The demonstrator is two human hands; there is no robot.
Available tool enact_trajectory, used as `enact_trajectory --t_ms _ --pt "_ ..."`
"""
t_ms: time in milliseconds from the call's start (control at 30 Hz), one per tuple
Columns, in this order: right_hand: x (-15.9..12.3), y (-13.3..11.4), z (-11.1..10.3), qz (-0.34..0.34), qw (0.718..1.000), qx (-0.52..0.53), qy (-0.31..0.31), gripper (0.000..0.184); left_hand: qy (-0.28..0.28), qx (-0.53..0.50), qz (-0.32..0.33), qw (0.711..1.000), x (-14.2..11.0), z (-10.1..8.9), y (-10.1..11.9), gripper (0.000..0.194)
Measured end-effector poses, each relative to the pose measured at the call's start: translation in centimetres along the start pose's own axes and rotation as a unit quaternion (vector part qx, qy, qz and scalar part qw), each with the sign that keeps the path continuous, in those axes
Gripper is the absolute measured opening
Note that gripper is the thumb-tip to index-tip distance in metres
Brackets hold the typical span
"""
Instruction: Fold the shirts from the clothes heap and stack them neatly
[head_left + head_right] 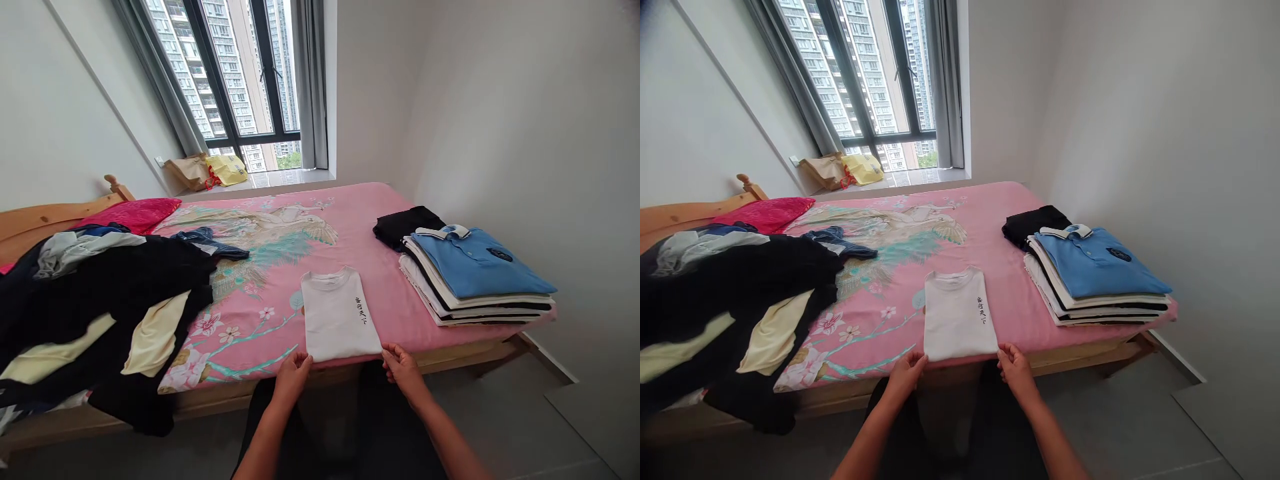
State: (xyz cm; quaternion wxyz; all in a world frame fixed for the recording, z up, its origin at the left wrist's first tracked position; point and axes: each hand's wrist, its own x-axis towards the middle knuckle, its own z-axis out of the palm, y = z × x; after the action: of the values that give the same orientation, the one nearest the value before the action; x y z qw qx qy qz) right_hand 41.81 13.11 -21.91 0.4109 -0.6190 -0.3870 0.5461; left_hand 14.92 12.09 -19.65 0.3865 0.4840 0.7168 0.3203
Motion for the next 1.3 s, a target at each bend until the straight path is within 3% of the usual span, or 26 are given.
enact_trajectory --t_ms 267,433,600,767,967,1167,1300 --pt "2.4 -1.6 -0.6 0.071 0.986 -0.141 -0.053 0.033 -0.07 0.02 -0.063 0.995 1.0 -0.7 1.5 0.025" --pt "2.3 -3.0 -0.1 0.064 0.988 -0.106 -0.097 0.026 -0.101 -0.015 -0.079 0.992 1.0 -0.4 1.7 0.027" --pt "2.2 -1.8 0.0 0.087 0.985 -0.1 -0.113 0.029 -0.131 -0.051 -0.079 0.987 0.5 -0.5 0.2 0.04" --pt "2.1 -0.9 0.5 0.073 0.992 -0.06 -0.082 0.03 -0.083 -0.099 -0.074 0.989 0.3 0.4 -1.0 0.043" --pt "1.5 -0.2 1.5 0.05 0.999 0.011 -0.016 0.032 -0.027 -0.159 -0.08 0.984 -0.2 1.5 -0.4 0.044" --pt "1.2 -0.3 2.6 0.029 0.993 0.103 0.042 0.043 0.0 -0.297 -0.148 0.943 -0.7 2.2 0.9 0.038" --pt "1.2 -0.5 3.6 0.008 0.982 0.171 0.081 0.044 0.037 -0.375 -0.15 0.914 -0.6 2.9 1.3 0.033"
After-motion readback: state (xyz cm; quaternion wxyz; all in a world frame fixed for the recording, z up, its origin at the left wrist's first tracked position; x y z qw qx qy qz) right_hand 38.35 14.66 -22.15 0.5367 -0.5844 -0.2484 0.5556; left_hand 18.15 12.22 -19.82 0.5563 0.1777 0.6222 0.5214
